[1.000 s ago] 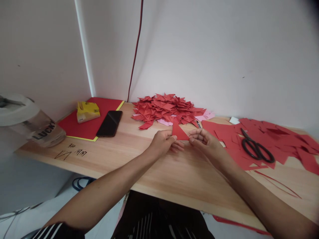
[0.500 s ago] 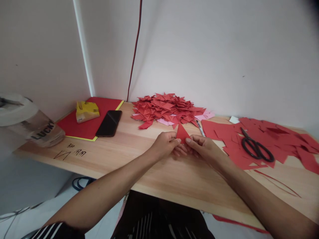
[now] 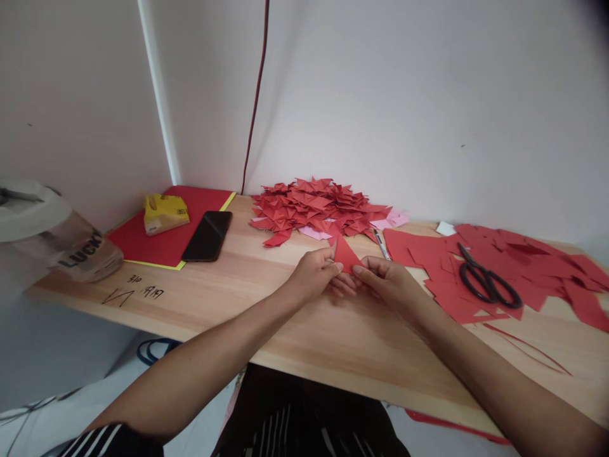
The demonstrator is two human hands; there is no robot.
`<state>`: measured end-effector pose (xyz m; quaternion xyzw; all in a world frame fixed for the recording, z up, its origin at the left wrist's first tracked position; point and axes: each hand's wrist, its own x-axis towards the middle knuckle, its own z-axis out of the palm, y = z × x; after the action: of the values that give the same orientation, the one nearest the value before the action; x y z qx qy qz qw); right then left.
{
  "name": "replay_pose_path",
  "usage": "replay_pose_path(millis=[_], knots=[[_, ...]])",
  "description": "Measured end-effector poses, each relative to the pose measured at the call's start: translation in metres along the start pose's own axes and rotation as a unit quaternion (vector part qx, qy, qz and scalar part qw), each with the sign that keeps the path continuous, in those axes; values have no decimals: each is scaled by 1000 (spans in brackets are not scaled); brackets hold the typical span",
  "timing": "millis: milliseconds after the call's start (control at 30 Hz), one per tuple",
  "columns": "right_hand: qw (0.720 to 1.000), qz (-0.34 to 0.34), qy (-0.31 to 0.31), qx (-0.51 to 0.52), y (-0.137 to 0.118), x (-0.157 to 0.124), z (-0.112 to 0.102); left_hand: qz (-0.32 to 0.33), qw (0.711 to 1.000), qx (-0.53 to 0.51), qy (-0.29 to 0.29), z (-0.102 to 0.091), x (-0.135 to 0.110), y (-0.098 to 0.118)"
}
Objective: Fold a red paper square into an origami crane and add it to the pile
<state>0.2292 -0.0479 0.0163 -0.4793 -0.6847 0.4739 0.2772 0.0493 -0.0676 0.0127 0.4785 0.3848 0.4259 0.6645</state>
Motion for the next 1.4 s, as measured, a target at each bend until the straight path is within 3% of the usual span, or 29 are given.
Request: replay_pose_path(millis=[367, 767, 1233, 1400], knots=[[999, 32, -17, 19, 2, 2, -5, -27, 999, -12, 18, -6, 2, 0], [995, -27, 20, -93, 5, -1, -5, -36, 996, 78, 31, -7, 2, 0], [999, 10, -33, -2, -3, -3, -4, -22, 999, 46, 11, -9, 4, 1], [998, -11, -2, -66, 1, -2, -4, -27, 997, 66, 34, -9, 5, -1]])
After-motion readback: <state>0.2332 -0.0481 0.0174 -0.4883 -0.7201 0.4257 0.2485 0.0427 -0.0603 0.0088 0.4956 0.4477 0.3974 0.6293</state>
